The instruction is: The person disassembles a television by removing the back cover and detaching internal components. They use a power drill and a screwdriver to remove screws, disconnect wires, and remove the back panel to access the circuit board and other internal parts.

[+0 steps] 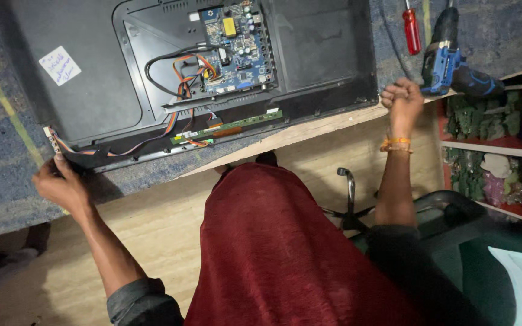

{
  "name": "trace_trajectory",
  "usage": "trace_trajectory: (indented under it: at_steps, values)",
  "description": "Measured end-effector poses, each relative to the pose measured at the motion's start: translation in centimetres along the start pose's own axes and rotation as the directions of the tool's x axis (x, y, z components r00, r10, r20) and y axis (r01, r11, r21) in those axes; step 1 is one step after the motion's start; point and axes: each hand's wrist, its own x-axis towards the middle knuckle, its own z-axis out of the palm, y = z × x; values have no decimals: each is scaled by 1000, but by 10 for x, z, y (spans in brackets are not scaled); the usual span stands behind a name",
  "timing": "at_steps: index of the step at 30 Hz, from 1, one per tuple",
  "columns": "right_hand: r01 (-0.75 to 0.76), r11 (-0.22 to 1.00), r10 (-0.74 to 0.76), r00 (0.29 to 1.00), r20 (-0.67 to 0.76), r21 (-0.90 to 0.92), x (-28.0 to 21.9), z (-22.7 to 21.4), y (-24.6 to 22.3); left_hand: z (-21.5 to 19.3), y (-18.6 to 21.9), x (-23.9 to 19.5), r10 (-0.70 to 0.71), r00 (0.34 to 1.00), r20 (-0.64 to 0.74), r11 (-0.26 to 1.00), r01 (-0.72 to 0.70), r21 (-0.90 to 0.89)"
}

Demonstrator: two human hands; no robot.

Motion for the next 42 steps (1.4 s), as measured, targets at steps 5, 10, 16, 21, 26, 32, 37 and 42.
trace_trajectory:
  at_steps: [5,10,16,21,26,32,37,42]
  values:
    - [213,917,-205,977,60,-337,-10,15,6,0,14,0,-7,999,-40,999,9,42]
    - [349,644,-365,922,127,-681,-30,26,-6,-3,24,4,-60,998,-32,993,63,99]
    - [474,483,-496,841,216,-736,-40,35,-8,-7,42,7,-101,994,-39,986,105,126]
    - [436,523,-462,867,187,-732,-38,40,-7,-8,56,1,-94,991,-97,985,106,137]
    - [403,519,-439,882,169,-754,-46,45,-13,-8,60,4,-70,990,-122,984,89,157]
    - [506,420,-470,831,296,-753,-42,44,-30,-12,53,2,-95,995,24,967,86,239]
    - [451,459,-485,849,210,-765,-24,50,-56,-23,43,-2,-19,999,26,999,18,46]
    - [426,544,-510,852,119,-723,27,40,-87,-20,101,3,140,974,-177,990,-137,26]
